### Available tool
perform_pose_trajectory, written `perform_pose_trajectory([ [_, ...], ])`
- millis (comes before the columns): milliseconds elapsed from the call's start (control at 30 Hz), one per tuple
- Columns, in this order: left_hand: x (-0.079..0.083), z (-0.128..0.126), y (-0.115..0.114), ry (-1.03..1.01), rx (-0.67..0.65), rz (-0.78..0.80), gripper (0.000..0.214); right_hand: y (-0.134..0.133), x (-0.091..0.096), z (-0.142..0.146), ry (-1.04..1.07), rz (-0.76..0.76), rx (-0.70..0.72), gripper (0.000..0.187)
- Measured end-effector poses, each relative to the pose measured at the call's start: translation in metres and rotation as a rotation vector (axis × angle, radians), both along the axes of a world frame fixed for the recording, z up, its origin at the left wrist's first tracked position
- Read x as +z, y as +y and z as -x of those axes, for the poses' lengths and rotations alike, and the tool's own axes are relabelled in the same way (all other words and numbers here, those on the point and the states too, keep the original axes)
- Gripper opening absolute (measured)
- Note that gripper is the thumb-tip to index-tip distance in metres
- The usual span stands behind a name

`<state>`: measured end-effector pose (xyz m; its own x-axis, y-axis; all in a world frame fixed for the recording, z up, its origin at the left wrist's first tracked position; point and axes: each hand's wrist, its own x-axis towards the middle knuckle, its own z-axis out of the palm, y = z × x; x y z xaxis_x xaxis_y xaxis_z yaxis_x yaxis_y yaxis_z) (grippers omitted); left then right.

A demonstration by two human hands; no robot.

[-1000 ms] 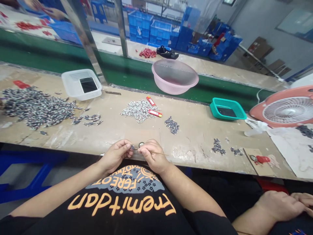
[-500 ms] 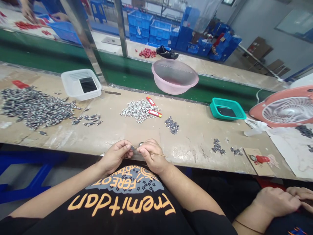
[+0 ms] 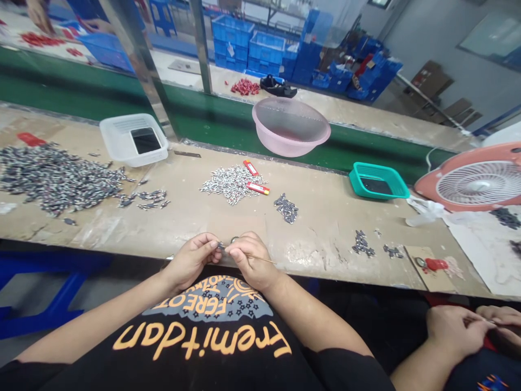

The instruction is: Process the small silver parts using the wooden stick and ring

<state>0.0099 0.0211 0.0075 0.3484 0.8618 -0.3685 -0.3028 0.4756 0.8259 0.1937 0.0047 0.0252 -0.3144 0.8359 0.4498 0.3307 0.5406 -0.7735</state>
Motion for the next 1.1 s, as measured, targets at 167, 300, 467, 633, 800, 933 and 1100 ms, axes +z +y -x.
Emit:
perform_pose_trajectory([
  [167,-0.002,0.001,-0.001,-0.03,0.01,0.003,0.017,-0.002,0.001,-0.003,0.023,0.006,0.038,0.023],
  [300,-0.006,0.002,-0.004,-0.05,0.021,-0.039,0.017,0.0,0.0,-0.004,0.069,0.027,-0.022,0.026],
  [467,-0.007,0.004,-0.006,-0.01,0.004,-0.153,0.017,0.005,-0.005,0.006,-0.084,0.036,-0.119,0.012],
  [633,-0.007,0.008,-0.007,0.045,-0.035,-0.217,0.016,0.006,-0.006,0.011,-0.078,0.19,-0.113,0.019],
  [800,-0.008,0.009,-0.008,0.088,-0.076,-0.247,0.017,0.004,-0.006,0.015,-0.082,0.268,-0.113,0.024],
  [933,-0.008,0.006,-0.006,0.061,-0.054,-0.204,0.017,0.01,-0.006,0.016,-0.062,0.227,-0.122,0.016],
  [1100,-0.006,0.008,-0.001,-0.052,0.063,-0.1,0.017,0.054,-0.002,0.003,-0.08,0.136,-0.107,0.02],
])
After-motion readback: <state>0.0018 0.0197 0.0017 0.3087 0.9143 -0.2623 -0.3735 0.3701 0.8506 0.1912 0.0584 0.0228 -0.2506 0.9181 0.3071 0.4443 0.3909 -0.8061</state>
